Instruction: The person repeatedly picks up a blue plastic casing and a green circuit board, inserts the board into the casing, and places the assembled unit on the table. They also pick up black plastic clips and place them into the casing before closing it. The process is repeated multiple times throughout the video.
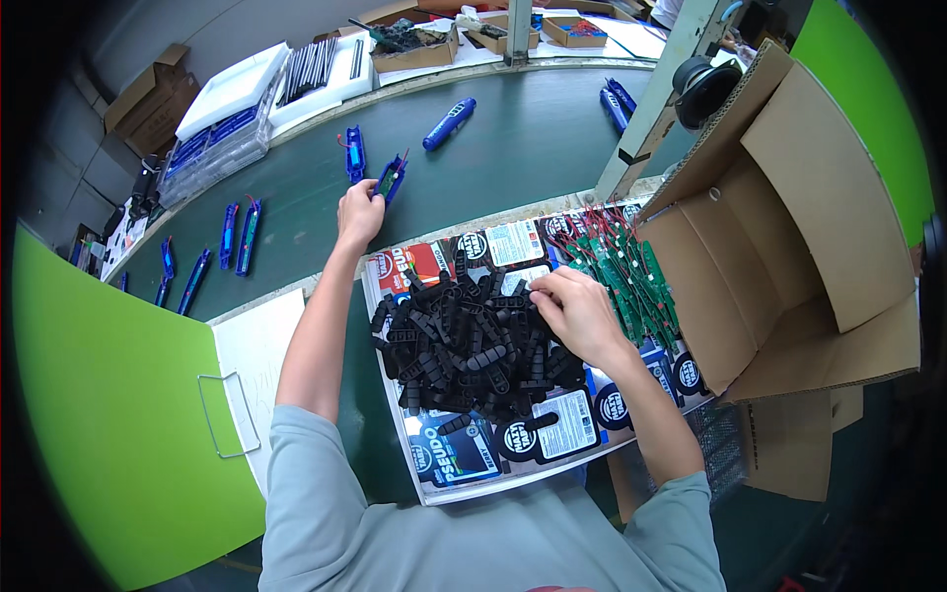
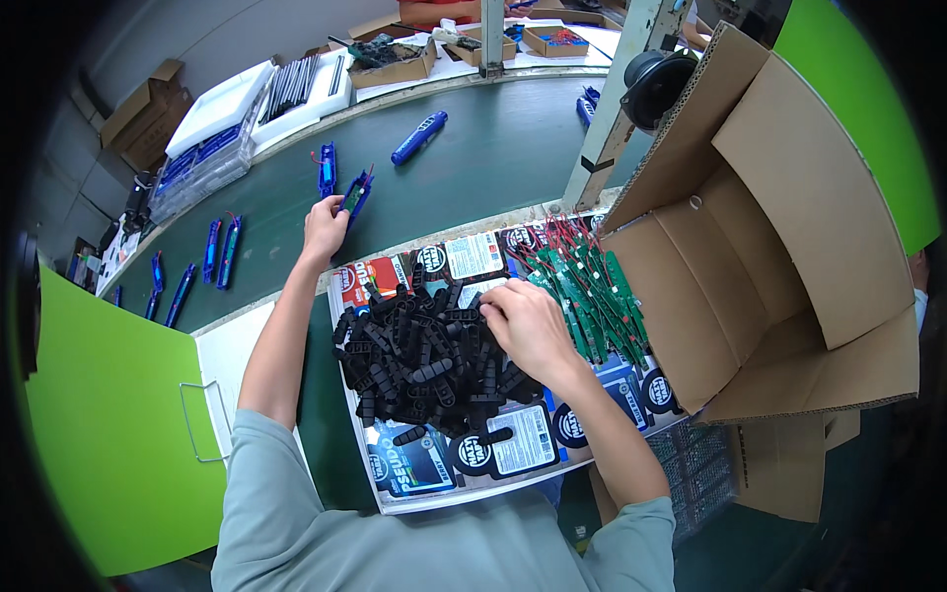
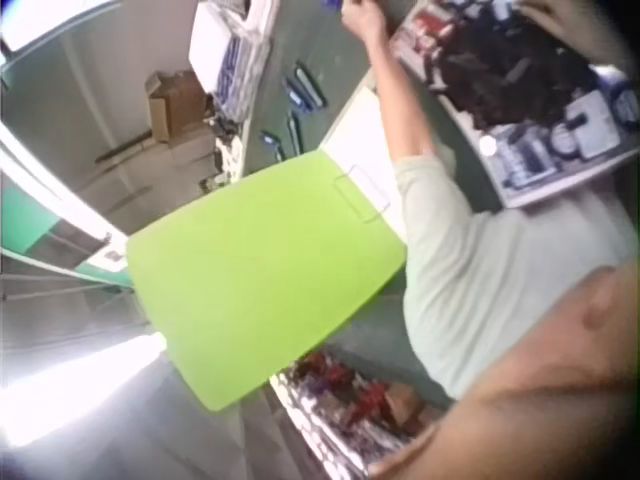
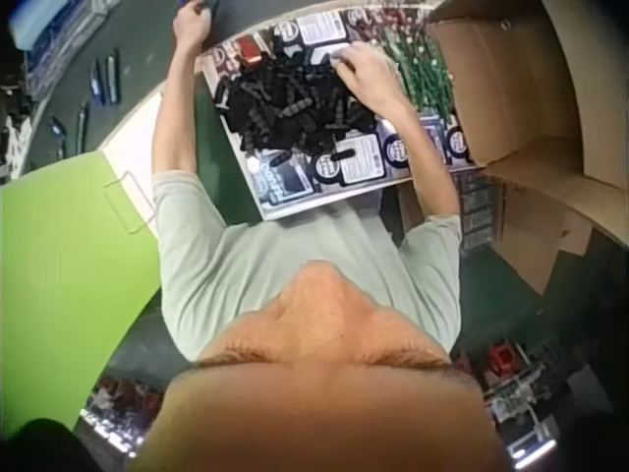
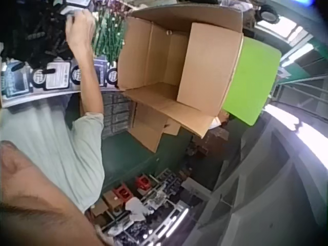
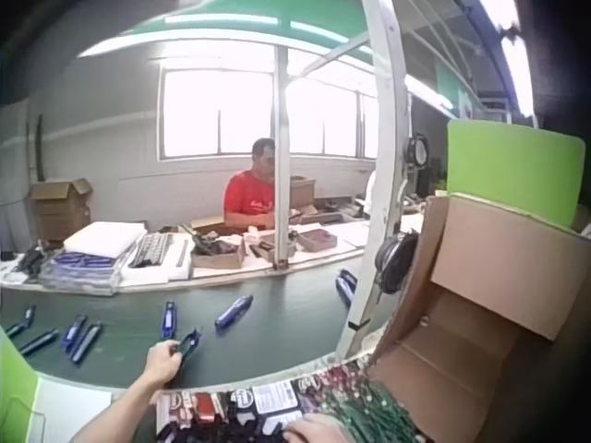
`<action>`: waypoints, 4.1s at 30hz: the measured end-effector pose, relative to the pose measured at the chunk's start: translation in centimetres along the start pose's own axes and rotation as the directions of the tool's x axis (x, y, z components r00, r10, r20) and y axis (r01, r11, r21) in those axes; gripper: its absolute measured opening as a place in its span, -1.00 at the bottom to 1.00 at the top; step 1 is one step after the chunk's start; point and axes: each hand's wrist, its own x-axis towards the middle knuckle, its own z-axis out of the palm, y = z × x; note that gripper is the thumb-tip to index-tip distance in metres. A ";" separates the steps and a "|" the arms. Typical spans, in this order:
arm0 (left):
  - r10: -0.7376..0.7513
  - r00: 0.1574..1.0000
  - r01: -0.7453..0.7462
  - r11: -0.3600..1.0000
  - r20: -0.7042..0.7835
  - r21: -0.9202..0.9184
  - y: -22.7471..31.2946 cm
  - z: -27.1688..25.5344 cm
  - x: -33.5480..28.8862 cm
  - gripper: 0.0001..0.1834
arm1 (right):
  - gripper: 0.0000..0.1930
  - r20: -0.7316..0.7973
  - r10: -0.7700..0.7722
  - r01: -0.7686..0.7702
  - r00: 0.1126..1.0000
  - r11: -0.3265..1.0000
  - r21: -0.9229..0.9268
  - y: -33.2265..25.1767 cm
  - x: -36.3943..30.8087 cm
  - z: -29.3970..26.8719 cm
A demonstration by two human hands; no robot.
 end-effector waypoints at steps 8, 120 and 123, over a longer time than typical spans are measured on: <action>0.019 0.997 -0.029 0.989 0.076 0.142 -0.6 1.0 1.2 -0.63 | -0.87 0.352 -0.036 0.066 0.935 0.995 -0.073 -0.4 4.3 1.0; 0.156 0.899 0.274 0.530 0.410 -0.802 17.1 -4.6 -20.3 -0.73 | -0.85 -0.143 0.542 -0.533 0.828 0.840 0.098 7.9 -2.6 -10.6; 0.173 0.893 0.272 0.528 0.416 -0.805 16.7 -4.3 -20.3 -0.72 | -0.83 -0.263 0.471 -0.461 0.842 0.882 0.103 8.6 -3.1 -10.3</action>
